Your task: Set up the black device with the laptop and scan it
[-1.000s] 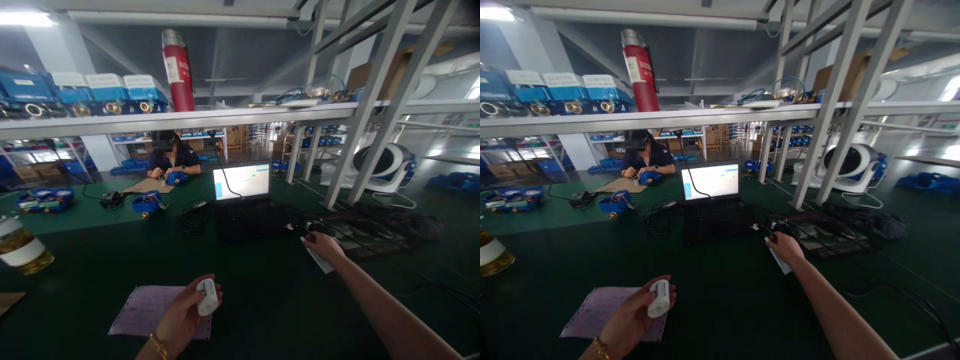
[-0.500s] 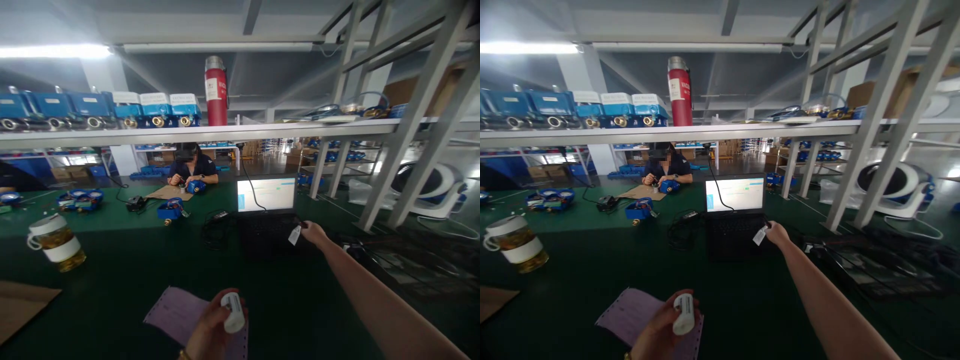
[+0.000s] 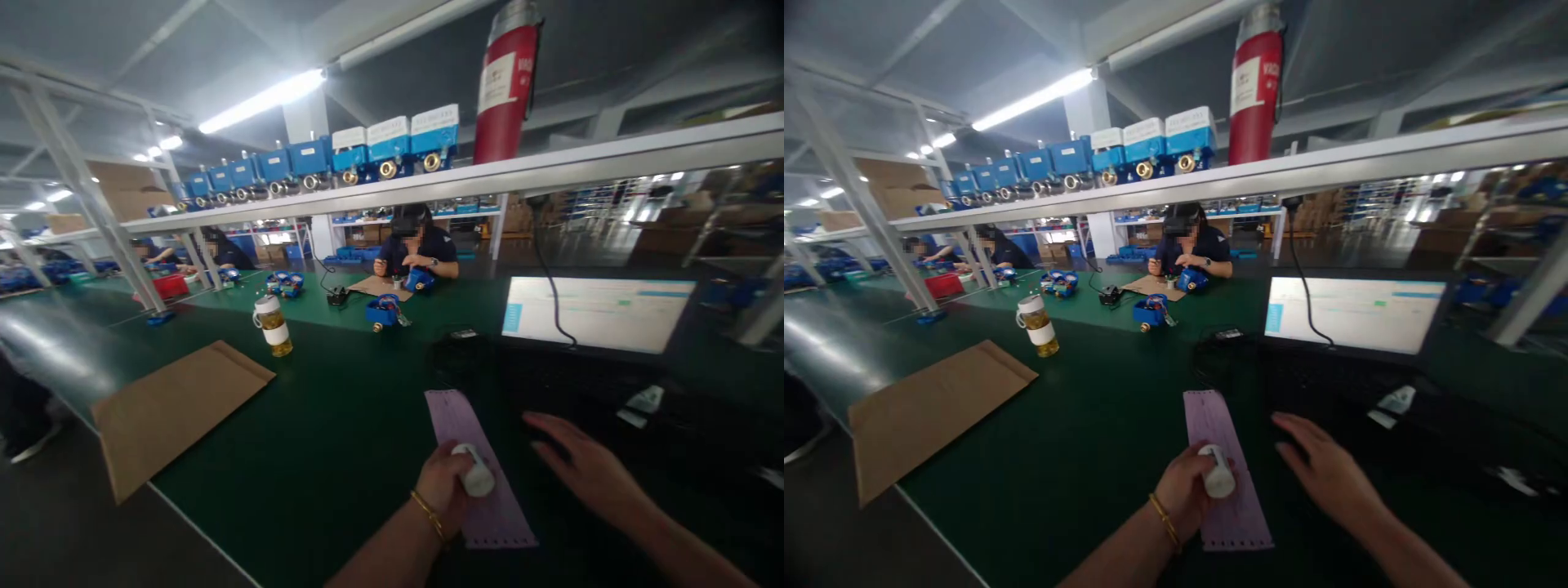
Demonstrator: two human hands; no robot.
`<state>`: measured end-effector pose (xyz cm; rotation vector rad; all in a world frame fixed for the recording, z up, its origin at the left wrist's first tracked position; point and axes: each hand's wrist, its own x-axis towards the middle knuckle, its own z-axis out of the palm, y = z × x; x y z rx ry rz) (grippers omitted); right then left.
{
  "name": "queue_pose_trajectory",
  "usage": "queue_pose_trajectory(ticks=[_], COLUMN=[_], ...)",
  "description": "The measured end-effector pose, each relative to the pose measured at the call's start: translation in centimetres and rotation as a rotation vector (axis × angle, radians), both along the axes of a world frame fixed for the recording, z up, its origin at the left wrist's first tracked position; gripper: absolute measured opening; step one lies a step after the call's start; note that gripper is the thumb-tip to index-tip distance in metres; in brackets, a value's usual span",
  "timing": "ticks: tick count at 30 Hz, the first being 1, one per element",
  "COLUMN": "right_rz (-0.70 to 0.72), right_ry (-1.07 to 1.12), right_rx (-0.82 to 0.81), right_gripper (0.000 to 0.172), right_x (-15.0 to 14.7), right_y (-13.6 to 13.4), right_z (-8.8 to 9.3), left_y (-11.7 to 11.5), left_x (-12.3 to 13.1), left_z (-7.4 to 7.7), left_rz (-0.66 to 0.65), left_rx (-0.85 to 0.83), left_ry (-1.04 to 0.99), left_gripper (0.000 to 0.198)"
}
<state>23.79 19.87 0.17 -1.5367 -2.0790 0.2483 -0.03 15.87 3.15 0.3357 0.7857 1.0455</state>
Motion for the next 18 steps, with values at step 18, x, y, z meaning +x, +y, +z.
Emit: queue_pose_trajectory(ticks=[18], right_rz=[0.122], right_ry=[-0.332], right_rx=[-0.481], right_gripper=[0.047], right_x=[-1.4], right_y=[-15.2], right_z=[6.6], left_y=[1.9], left_x=[0.2], left_z=[2.4], left_rz=[-0.151], left_rx=[-0.073], left_ry=[0.236], left_gripper=[0.029])
